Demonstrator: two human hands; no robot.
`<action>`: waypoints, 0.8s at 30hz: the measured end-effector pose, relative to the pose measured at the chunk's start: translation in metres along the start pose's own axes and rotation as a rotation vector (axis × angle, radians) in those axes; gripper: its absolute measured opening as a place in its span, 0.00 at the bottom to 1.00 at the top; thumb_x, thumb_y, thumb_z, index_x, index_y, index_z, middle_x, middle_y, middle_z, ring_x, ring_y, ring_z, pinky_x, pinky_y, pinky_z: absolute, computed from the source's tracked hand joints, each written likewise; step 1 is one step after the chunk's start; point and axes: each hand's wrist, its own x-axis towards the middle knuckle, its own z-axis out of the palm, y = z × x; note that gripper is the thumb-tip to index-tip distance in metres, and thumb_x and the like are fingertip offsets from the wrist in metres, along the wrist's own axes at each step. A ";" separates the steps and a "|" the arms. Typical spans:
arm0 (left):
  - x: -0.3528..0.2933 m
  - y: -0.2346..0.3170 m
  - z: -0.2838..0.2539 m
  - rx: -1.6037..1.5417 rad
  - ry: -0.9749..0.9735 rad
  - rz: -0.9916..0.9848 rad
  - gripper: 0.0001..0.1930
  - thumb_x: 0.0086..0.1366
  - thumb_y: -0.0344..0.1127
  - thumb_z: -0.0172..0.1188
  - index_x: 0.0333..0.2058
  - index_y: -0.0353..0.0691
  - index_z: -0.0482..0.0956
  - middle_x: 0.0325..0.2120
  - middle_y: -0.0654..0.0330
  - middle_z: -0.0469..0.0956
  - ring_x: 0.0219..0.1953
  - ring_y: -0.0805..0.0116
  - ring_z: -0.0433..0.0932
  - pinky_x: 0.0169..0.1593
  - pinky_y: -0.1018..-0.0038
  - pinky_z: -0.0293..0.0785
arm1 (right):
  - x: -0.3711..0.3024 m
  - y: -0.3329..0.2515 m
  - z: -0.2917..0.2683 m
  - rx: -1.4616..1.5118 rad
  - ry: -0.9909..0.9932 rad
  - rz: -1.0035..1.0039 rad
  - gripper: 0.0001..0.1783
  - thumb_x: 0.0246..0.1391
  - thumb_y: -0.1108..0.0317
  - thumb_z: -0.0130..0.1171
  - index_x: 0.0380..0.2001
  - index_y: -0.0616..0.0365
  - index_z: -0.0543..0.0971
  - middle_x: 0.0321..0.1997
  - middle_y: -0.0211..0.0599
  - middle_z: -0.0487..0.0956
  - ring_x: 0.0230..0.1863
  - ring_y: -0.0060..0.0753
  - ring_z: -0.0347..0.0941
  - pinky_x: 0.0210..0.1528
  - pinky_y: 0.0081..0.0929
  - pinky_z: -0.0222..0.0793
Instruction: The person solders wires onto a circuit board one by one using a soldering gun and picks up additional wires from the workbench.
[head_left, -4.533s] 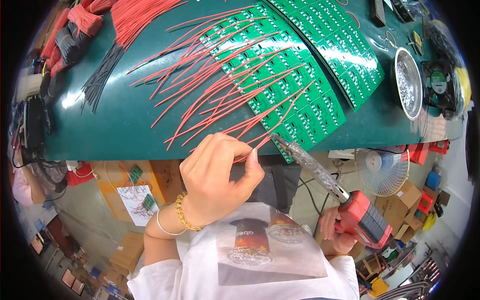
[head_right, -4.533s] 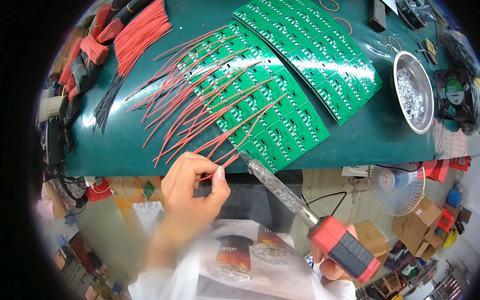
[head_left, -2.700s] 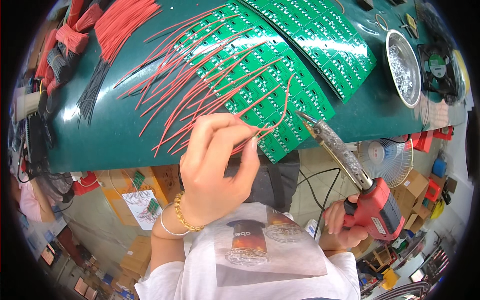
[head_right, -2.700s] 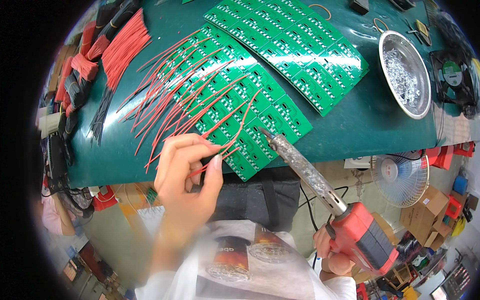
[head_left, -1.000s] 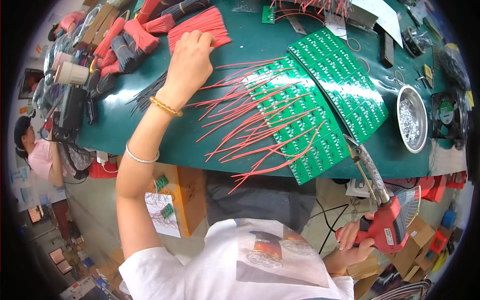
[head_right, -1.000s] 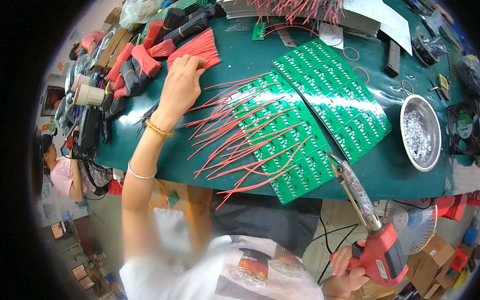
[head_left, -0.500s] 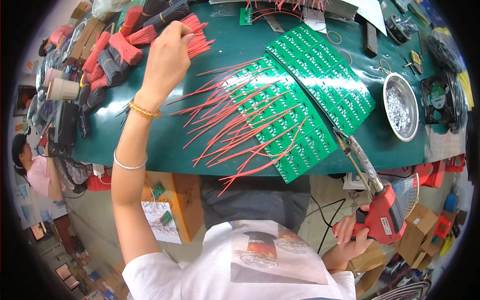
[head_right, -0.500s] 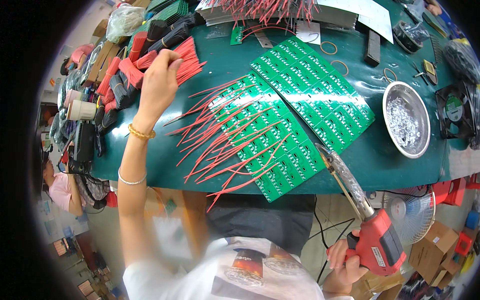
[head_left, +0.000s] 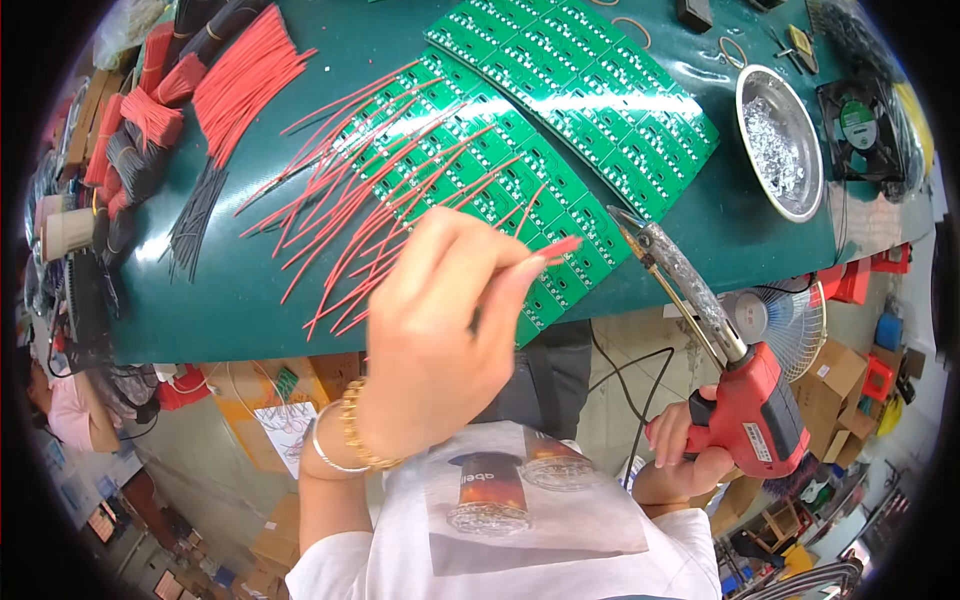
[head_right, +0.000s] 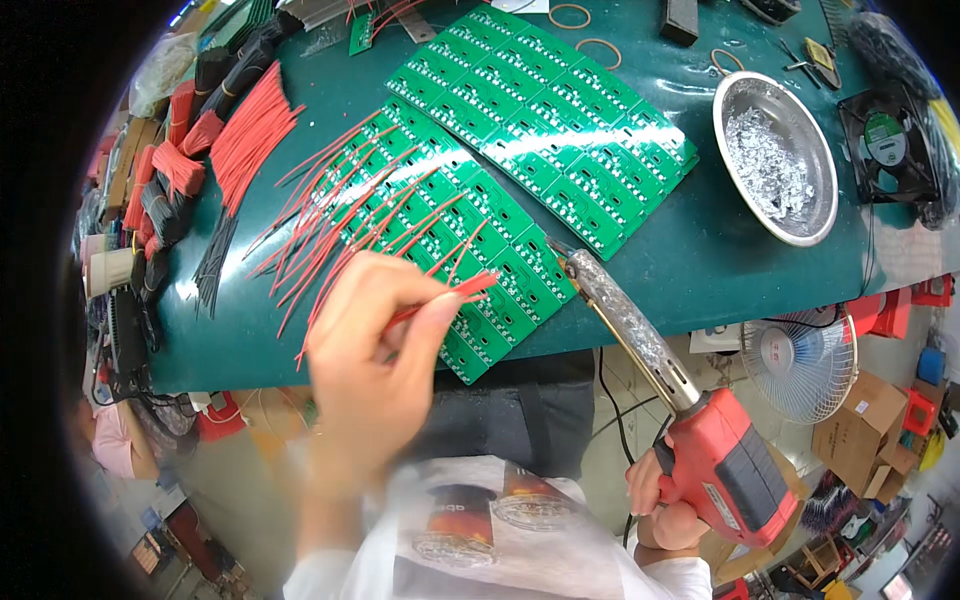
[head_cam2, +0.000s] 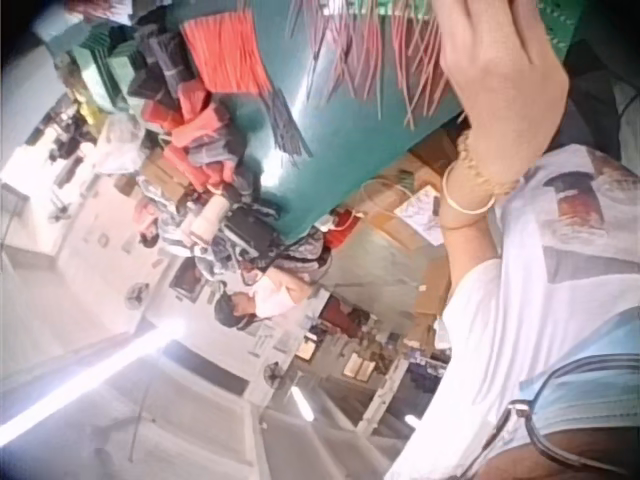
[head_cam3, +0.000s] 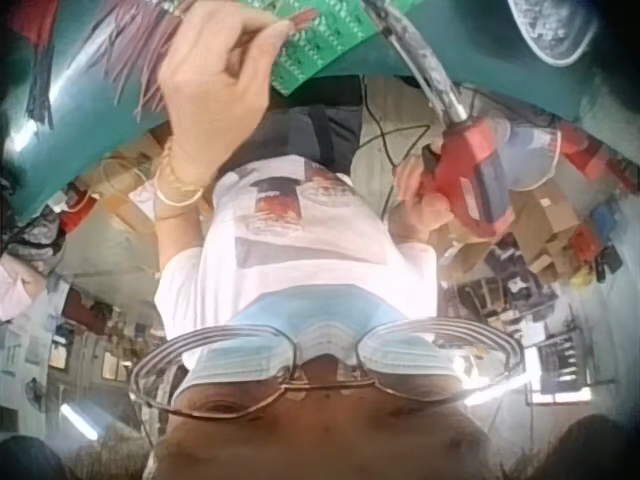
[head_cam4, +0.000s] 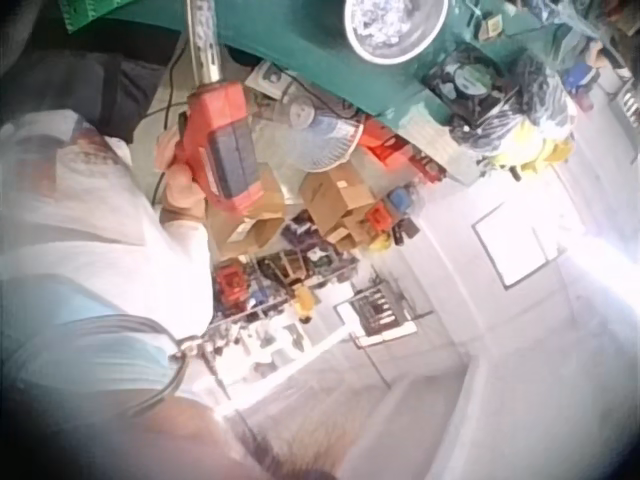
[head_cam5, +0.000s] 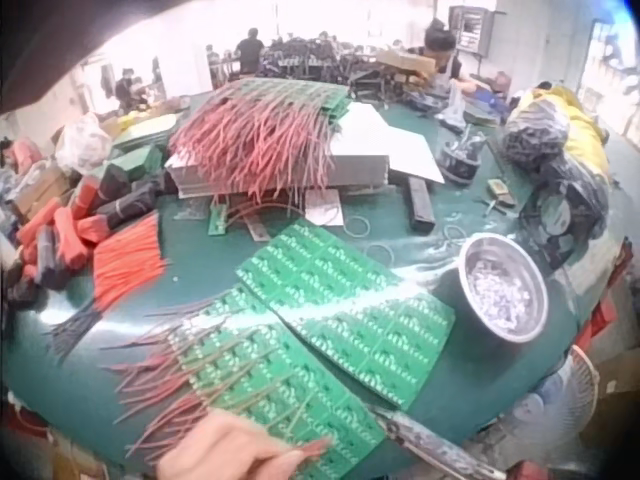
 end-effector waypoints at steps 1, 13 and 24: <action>0.001 -0.002 0.007 0.049 -0.025 -0.040 0.04 0.54 0.21 0.59 0.25 0.34 0.73 0.21 0.61 0.70 0.19 0.75 0.65 0.21 0.81 0.58 | 0.001 -0.004 0.003 -0.023 0.037 0.029 0.42 0.50 0.36 0.51 0.50 0.67 0.61 0.07 0.26 0.63 0.08 0.22 0.59 0.15 0.21 0.59; -0.005 -0.010 0.027 0.143 0.006 -0.032 0.06 0.52 0.23 0.60 0.23 0.36 0.70 0.19 0.58 0.68 0.21 0.61 0.69 0.24 0.69 0.64 | 0.003 0.003 -0.011 -0.002 -0.071 0.041 0.37 0.40 0.34 0.59 0.30 0.61 0.65 0.09 0.26 0.67 0.10 0.22 0.61 0.16 0.20 0.58; -0.004 -0.009 0.024 0.163 -0.007 -0.033 0.06 0.56 0.24 0.59 0.24 0.34 0.71 0.21 0.58 0.70 0.19 0.68 0.67 0.22 0.75 0.62 | -0.001 0.004 -0.025 -0.017 -0.135 0.085 0.47 0.42 0.31 0.55 0.50 0.63 0.63 0.10 0.22 0.65 0.11 0.21 0.62 0.18 0.21 0.60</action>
